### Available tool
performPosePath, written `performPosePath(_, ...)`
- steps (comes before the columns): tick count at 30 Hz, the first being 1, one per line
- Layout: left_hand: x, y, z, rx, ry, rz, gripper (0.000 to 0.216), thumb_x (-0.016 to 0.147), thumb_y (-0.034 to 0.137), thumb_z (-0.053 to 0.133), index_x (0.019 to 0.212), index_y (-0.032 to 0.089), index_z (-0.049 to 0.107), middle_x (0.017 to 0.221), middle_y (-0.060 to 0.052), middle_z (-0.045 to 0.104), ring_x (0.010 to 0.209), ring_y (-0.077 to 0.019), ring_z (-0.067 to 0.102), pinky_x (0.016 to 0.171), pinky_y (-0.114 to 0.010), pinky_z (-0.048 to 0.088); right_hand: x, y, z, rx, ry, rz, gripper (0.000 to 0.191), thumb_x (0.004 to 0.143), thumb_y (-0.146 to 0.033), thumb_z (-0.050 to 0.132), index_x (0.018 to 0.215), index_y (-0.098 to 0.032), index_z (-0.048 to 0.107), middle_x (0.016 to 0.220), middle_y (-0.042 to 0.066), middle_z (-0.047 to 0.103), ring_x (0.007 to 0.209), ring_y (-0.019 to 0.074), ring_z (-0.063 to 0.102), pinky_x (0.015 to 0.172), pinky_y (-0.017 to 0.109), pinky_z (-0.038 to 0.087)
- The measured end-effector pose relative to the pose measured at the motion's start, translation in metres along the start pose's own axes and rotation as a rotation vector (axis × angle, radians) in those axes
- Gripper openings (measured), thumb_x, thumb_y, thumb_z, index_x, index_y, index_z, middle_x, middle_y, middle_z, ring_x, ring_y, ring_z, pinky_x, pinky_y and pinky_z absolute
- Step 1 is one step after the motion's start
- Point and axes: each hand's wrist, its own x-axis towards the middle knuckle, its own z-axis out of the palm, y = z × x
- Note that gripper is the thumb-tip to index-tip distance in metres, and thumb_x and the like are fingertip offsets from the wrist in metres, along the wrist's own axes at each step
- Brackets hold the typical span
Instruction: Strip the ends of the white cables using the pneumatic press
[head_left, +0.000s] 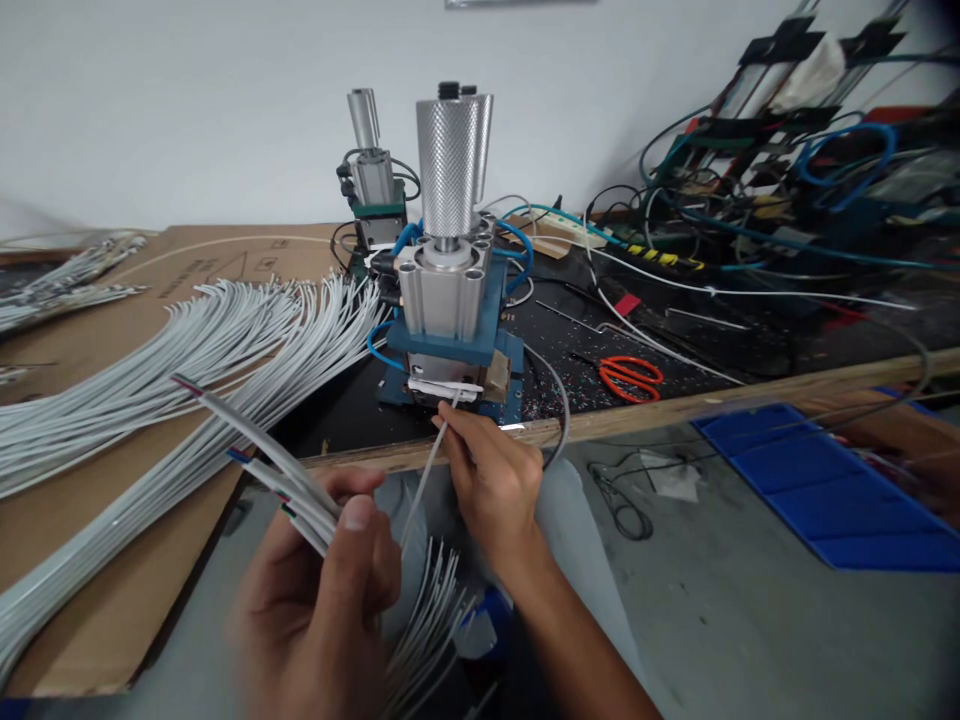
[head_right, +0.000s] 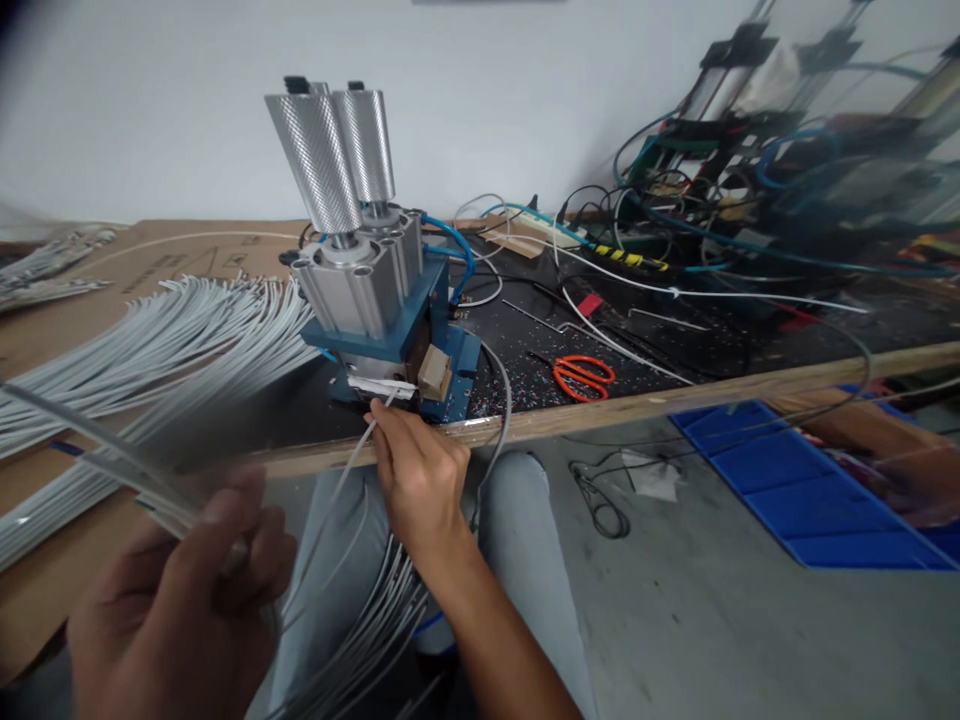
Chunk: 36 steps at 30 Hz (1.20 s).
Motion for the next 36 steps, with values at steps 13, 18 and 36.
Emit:
performPosePath(13, 0.001, -0.001, 0.0, 0.009, -0.013, -0.032, 0.029, 0.072, 0.03, 0.085, 0.076, 0.013, 0.062, 0.06, 0.003, 0.041, 0.044, -0.0035, 0.036, 0.038, -0.013, 0.032, -0.001, 0.0, 0.0, 0.026, 0.0, 0.008, 0.023, 0.086, -0.016, 0.062, 0.106, -0.017, 0.072, 0.107, -0.007, 0.064, 0.101, -0.0108, 0.06, 0.089, 0.002, 0.046)
performPosePath(18, 0.001, -0.002, -0.002, 0.004, -0.042, -0.034, 0.027, 0.071, 0.031, 0.085, 0.079, 0.013, 0.067, 0.064, 0.001, 0.046, 0.045, -0.0031, 0.036, 0.038, -0.013, 0.031, -0.004, 0.0, 0.0, 0.017, -0.023, 0.019, 0.024, 0.086, -0.015, 0.061, 0.108, -0.018, 0.072, 0.111, -0.009, 0.063, 0.102, -0.0097, 0.06, 0.091, 0.003, 0.046)
performPosePath(36, 0.001, -0.031, -0.029, -0.028, -0.173, -0.302, 0.038, 0.072, 0.044, 0.085, 0.095, 0.016, 0.073, 0.057, 0.003, 0.04, 0.046, -0.0044, 0.034, 0.041, -0.014, 0.03, -0.028, -0.017, -0.046, 0.235, 0.016, -0.073, 0.03, 0.079, -0.002, 0.06, 0.106, -0.012, 0.067, 0.113, -0.003, 0.063, 0.117, -0.0016, 0.06, 0.11, 0.016, 0.055)
